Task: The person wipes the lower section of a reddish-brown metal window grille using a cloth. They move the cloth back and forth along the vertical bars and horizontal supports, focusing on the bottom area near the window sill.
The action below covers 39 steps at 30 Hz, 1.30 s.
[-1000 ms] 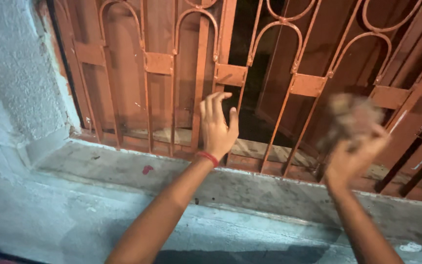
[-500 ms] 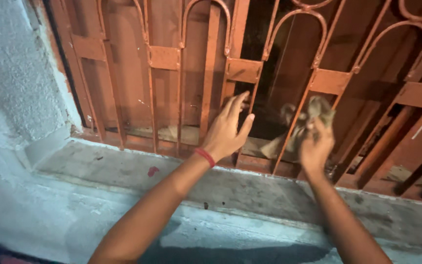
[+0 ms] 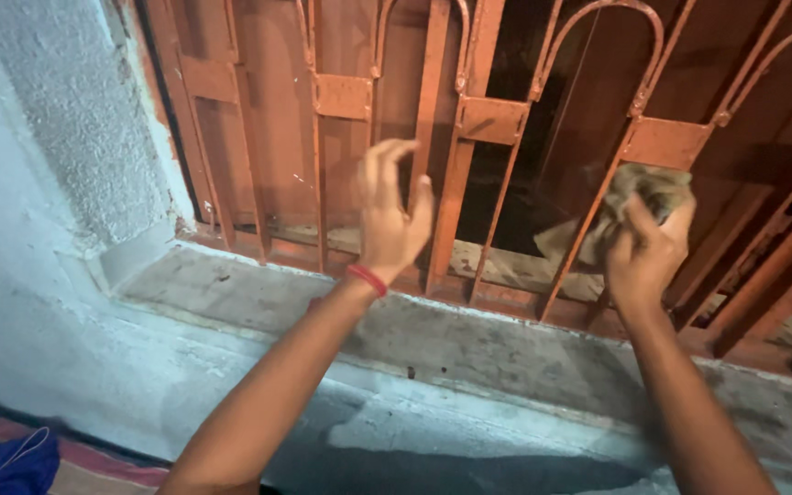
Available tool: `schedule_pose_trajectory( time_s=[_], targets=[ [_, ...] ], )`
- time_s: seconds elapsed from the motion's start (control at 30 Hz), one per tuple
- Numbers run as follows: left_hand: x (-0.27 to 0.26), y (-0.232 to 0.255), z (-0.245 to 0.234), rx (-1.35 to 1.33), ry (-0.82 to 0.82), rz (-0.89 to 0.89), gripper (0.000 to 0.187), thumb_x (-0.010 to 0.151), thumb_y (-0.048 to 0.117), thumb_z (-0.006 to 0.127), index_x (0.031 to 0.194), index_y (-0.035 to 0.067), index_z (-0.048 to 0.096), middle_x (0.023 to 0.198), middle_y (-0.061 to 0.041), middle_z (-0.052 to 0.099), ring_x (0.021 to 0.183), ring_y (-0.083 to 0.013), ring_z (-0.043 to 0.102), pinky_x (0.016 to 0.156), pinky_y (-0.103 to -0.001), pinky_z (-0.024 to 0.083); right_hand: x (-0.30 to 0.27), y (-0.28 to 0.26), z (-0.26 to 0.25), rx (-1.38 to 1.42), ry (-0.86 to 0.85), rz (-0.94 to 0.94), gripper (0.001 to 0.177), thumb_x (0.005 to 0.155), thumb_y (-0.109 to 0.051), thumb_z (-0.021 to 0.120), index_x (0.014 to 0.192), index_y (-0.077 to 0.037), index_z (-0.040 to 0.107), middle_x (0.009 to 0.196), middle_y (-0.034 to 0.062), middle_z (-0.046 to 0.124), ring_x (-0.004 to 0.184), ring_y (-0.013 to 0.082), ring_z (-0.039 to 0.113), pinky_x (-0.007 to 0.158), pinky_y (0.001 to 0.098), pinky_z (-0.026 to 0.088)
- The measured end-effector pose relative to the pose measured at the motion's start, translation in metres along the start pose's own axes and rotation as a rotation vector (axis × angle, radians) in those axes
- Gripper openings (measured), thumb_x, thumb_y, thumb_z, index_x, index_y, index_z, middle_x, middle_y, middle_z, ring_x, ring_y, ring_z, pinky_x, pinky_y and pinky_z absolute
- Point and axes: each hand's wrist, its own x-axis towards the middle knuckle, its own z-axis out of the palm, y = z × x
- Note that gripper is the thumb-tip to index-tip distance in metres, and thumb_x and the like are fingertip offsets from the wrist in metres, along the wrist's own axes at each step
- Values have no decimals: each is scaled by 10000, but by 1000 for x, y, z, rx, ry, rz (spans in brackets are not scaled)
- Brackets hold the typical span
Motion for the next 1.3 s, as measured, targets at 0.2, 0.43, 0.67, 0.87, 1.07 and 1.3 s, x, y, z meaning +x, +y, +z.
schedule_pose_trajectory(
  time_s=[0.2,0.43,0.67,0.87,1.07,1.3],
  targets=[
    [-10,-5,22,-132,23,-290,447,974,86,658,1394,36,511,1353,-140,552,1296,-321,555,1132,-443,434,-34,13,-38,-331,-483,19,388,853,-148,672,1234,-130,742,1453,326,456,876,478,689,743,499,592],
    [-21,9,45,-188,68,-241,546,967,88,656,1461,9,436,1503,-211,391,1413,-394,440,1202,-468,371,-51,32,-53,-267,-693,14,339,949,-273,626,1249,-130,694,1407,290,461,975,468,670,835,494,579],
    [-24,30,52,-299,19,-160,573,993,74,612,1517,17,387,1532,-191,385,1466,-376,425,1263,-465,355,-28,14,-20,-29,-226,81,590,989,10,600,1559,-97,494,1501,253,413,1438,418,447,1220,480,379],
    [-23,43,63,-357,75,-254,602,974,74,613,1519,4,367,1523,-206,381,1449,-370,427,1223,-454,372,-17,7,1,239,141,151,672,1005,22,612,1574,-27,257,1566,170,356,1507,297,363,1321,441,318],
    [-25,44,58,-308,13,-73,510,1006,34,571,1498,60,435,1478,-152,471,1406,-329,501,1218,-427,411,-35,72,9,377,-44,466,273,1100,-72,660,1339,30,576,1265,150,610,1129,205,559,1033,350,465],
    [-60,34,114,-797,-175,-402,481,1105,161,530,1543,67,356,1295,-105,605,1180,-195,611,1007,-329,505,-64,84,10,846,-277,942,279,1039,-135,492,1300,-57,555,1095,67,669,910,165,677,789,327,574]
  ],
)
